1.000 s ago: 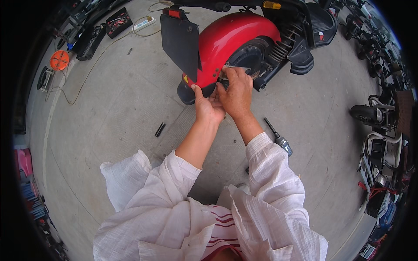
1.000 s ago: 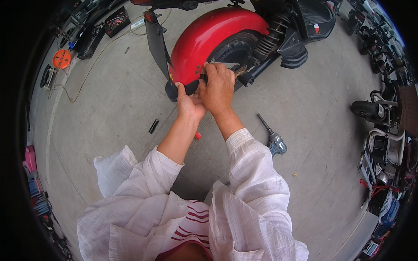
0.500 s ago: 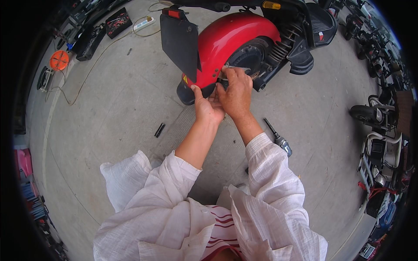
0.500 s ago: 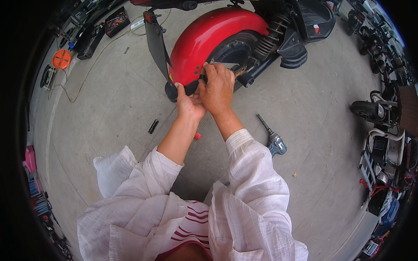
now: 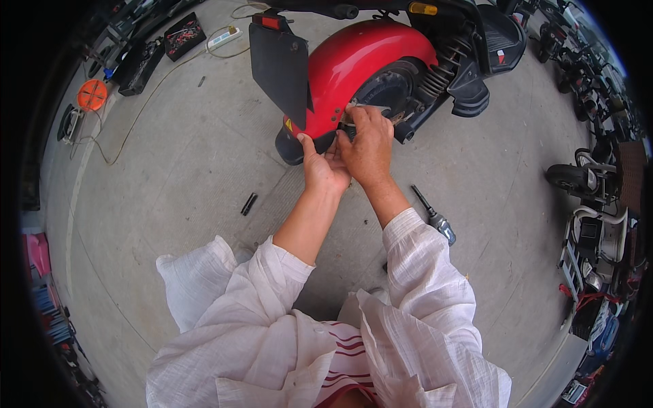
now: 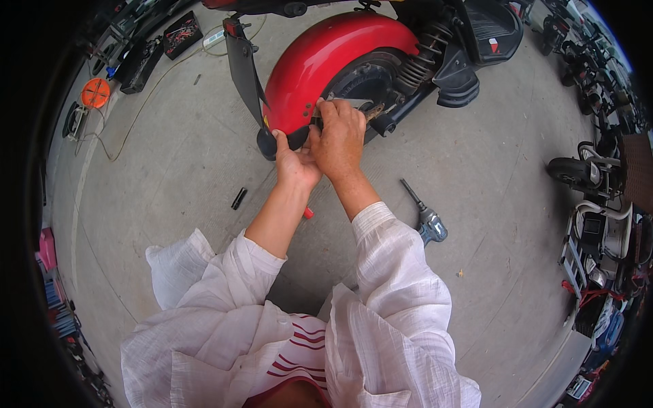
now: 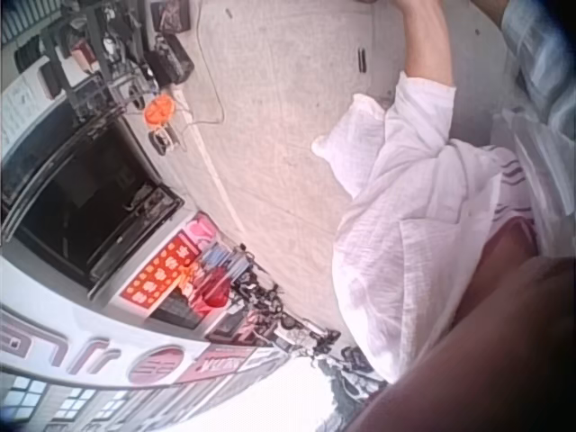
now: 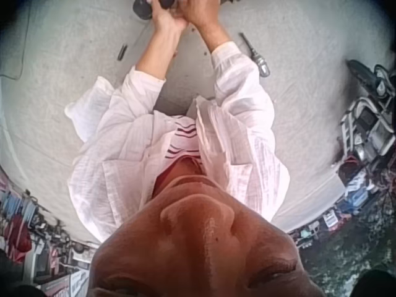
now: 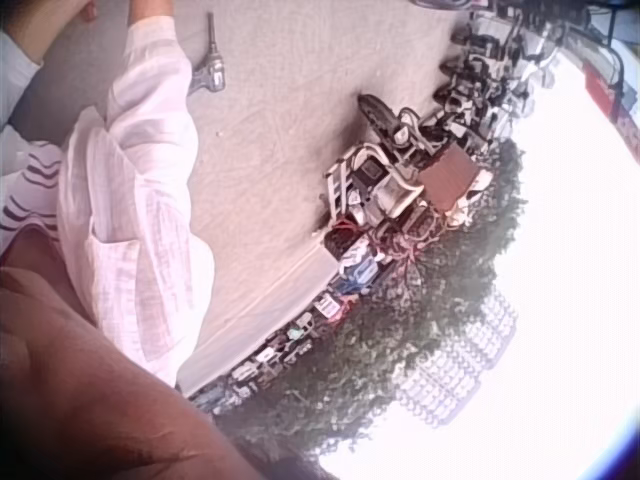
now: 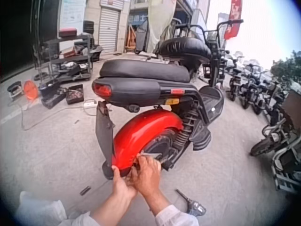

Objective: The person aligns and secures a red rear fender onto a red scooter using their hands. They repeatedly adjust the fender's position and tighten fasteners near the wheel area. The person then walks to a nearby tool cart and picks up a red toolbox.

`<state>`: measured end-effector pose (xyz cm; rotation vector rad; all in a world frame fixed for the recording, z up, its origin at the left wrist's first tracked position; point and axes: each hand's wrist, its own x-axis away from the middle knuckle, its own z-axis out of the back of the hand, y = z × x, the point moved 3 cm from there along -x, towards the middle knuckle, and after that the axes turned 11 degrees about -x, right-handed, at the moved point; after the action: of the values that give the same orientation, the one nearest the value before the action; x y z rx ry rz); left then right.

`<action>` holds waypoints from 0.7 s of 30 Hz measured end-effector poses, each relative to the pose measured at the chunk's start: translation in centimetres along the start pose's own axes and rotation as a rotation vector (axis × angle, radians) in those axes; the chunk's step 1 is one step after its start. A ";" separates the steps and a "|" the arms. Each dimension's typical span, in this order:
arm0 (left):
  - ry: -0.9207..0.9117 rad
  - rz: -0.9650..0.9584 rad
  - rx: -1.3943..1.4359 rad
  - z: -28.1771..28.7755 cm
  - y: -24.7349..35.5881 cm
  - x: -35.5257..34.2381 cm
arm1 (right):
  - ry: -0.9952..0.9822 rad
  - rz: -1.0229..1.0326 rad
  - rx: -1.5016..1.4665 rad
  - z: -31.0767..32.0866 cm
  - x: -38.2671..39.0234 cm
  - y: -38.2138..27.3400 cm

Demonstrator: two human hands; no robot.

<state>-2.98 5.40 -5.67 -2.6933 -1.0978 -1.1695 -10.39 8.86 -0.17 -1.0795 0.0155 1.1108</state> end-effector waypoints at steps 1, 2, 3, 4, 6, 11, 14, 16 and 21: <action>-0.001 -0.001 -0.002 -0.1 0.0 0.1 | 0.000 0.001 -0.005 0.0 0.0 0.0; -0.005 -0.008 -0.007 -0.1 0.0 0.1 | 0.000 0.000 -0.004 0.0 0.0 0.0; -0.008 -0.014 -0.012 0.0 0.1 0.1 | 0.000 -0.001 -0.002 0.0 0.0 -0.1; -0.012 -0.020 -0.017 0.1 0.1 0.0 | -0.001 -0.002 0.000 0.0 0.0 -0.1; -0.014 -0.015 -0.013 0.2 0.1 -0.1 | 0.001 0.001 0.001 0.0 0.0 -0.2; -0.025 -0.012 -0.002 0.2 0.0 -0.3 | 0.025 0.032 0.008 0.1 0.0 -0.3; -0.040 -0.016 -0.009 0.3 0.0 -0.3 | 0.027 0.034 0.001 0.0 0.0 -0.3; -0.076 -0.022 -0.025 0.3 -0.1 -0.2 | 0.030 0.037 0.004 0.1 0.0 -0.3; -0.067 -0.018 -0.025 0.3 -0.1 -0.3 | 0.010 0.008 0.000 -0.1 0.0 0.1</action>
<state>-2.95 5.34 -6.13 -2.7661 -1.1254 -1.1103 -10.38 8.84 -0.26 -1.0862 0.0277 1.1125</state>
